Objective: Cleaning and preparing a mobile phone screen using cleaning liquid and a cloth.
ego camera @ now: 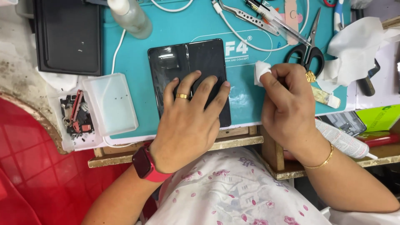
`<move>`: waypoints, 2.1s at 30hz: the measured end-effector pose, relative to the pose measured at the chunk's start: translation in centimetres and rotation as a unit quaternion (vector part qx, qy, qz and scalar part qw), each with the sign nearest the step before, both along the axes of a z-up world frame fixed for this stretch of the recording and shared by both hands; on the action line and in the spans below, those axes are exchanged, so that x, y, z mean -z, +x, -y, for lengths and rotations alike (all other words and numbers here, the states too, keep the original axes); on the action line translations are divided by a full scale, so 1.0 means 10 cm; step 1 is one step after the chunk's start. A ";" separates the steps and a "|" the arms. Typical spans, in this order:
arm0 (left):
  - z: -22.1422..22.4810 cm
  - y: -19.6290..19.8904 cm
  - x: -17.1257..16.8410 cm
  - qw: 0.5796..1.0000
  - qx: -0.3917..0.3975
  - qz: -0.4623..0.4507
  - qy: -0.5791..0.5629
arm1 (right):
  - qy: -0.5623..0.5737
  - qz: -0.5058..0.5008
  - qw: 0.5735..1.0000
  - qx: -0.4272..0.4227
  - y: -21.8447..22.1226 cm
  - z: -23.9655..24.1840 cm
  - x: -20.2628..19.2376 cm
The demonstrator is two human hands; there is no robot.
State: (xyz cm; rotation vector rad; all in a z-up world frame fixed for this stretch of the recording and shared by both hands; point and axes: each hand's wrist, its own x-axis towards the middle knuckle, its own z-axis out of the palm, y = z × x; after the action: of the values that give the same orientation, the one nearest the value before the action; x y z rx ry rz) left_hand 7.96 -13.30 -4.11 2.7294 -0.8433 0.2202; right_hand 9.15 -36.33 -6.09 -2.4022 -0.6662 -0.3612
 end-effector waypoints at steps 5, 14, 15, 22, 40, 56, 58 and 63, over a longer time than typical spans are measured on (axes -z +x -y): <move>0.04 0.06 -0.01 1.000 -0.018 -0.020 0.007 | -0.005 -0.021 1.000 -0.005 -0.01 0.06 0.12; 0.06 0.09 -0.01 0.998 -0.033 -0.035 0.035 | -0.013 -0.045 0.999 0.000 0.00 0.06 0.09; 0.06 0.09 -0.01 0.998 -0.034 -0.035 0.035 | -0.014 -0.045 0.999 0.000 0.02 0.03 0.07; 0.04 0.07 -0.04 0.998 -0.029 -0.049 0.032 | -0.099 -0.057 0.990 -0.079 0.27 -0.24 -0.09; -0.02 -0.06 0.02 0.998 -0.025 -0.058 -0.007 | -0.311 0.042 0.949 -0.038 0.66 -0.58 -0.21; -0.01 -0.10 0.11 0.997 -0.041 -0.013 0.061 | -0.334 0.056 0.939 -0.060 0.73 -0.62 -0.27; -0.01 -0.10 0.11 0.997 -0.043 -0.014 0.063 | -0.329 0.062 0.939 -0.079 0.77 -0.62 -0.27; -0.03 -0.11 0.12 0.997 -0.046 -0.013 0.066 | -0.291 0.062 0.951 -0.089 0.89 -0.49 -0.31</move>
State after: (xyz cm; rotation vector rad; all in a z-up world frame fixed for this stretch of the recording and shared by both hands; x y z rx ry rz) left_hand 6.86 -13.01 -5.34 2.8903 -0.7521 0.1517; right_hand 18.03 -31.38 -2.98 -2.8522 -1.1715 -0.2646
